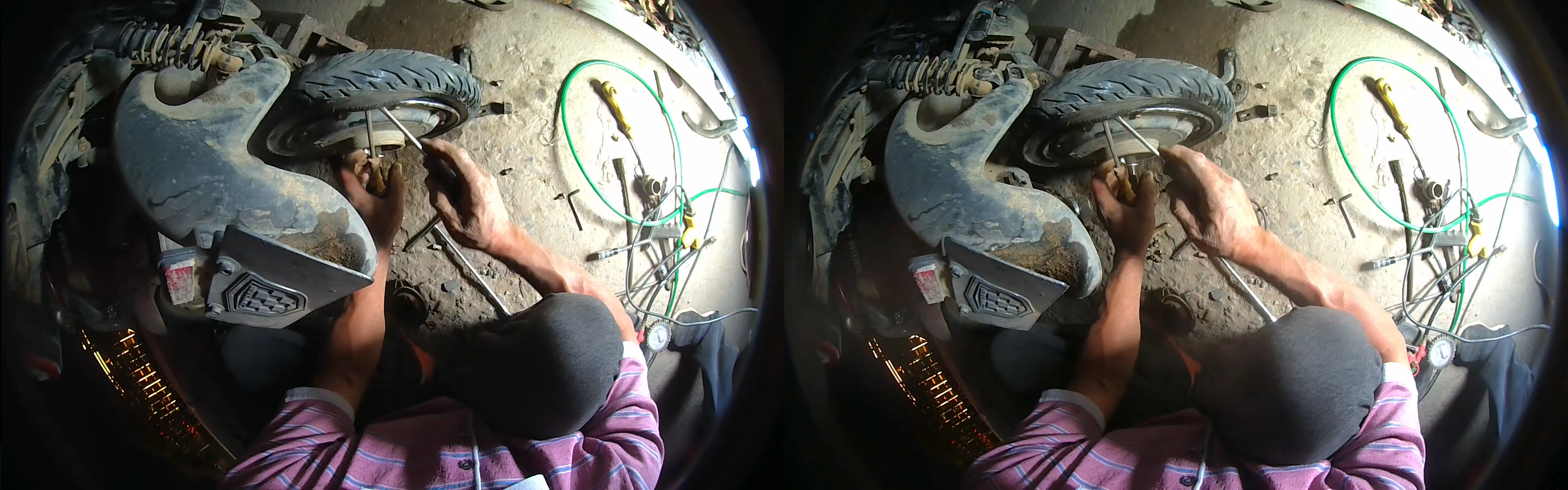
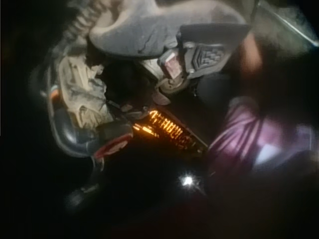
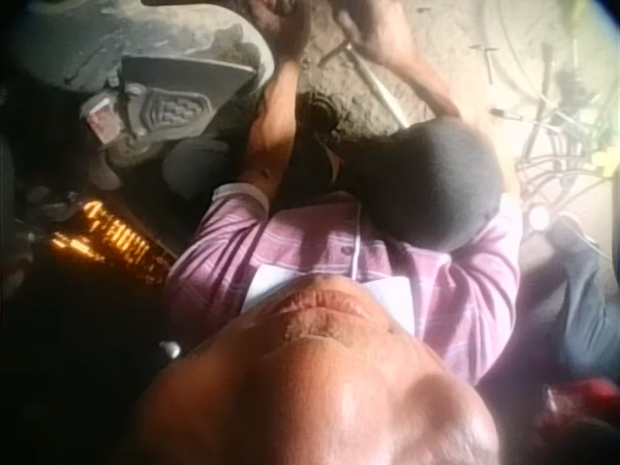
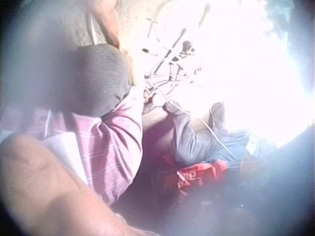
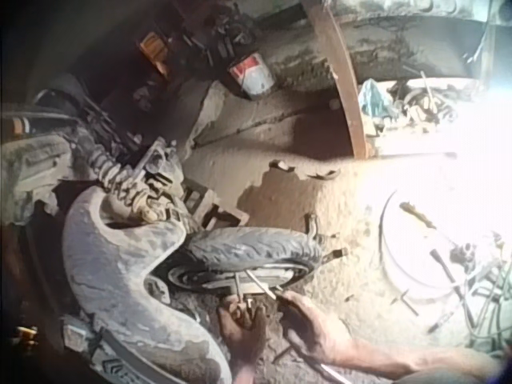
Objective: The person sits on the floor and uses a screwdriver and wrench to remove bolts from the rear wheel of a motorcycle. They manipulate the wheel hub and axle area, then reposition the wheel and continue adjusting components.
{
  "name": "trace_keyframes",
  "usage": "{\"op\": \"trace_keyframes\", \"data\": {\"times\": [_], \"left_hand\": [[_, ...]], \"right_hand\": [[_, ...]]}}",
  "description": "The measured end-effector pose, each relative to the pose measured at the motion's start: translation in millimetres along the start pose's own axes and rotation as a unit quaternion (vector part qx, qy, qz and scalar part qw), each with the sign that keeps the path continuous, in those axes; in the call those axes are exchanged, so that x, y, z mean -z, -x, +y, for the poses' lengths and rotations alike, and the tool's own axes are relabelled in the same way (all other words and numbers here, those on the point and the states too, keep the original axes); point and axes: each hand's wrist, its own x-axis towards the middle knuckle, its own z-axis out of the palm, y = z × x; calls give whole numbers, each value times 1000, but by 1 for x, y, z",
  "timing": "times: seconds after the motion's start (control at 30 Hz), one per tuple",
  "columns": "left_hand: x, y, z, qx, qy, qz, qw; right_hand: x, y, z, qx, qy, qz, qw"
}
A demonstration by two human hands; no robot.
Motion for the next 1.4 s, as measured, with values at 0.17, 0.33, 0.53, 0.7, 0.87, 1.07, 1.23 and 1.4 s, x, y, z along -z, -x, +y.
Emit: {"op": "trace_keyframes", "data": {"times": [0.17, 0.33, 0.53, 0.7, 0.87, 1.07, 1.23, 1.4], "left_hand": [[13, -6, -5, 48, -16, -80, 996], [31, -22, -9, 106, 75, -169, 977], [0, -21, -46, 24, 25, -25, 999], [-7, -17, -53, 65, -80, -13, 995], [-4, -21, -43, 136, -3, -45, 990], [-16, -19, -27, 115, -115, -34, 986], [-27, -19, -16, 50, -10, 4, 999], [-20, -18, -8, 142, -24, -43, 989]], "right_hand": [[32, -18, -11, 95, 120, -41, 987], [68, -14, -31, -21, 101, -161, 981], [5, -4, 13, 27, 122, 3, 992], [34, -1, 2, 75, 145, -41, 986], [55, -13, 9, -38, -19, -123, 992], [74, -49, 42, 47, 286, -82, 953], [6, -23, -2, -59, 181, -15, 982], [12, -23, 10, -146, 117, -59, 980]]}}
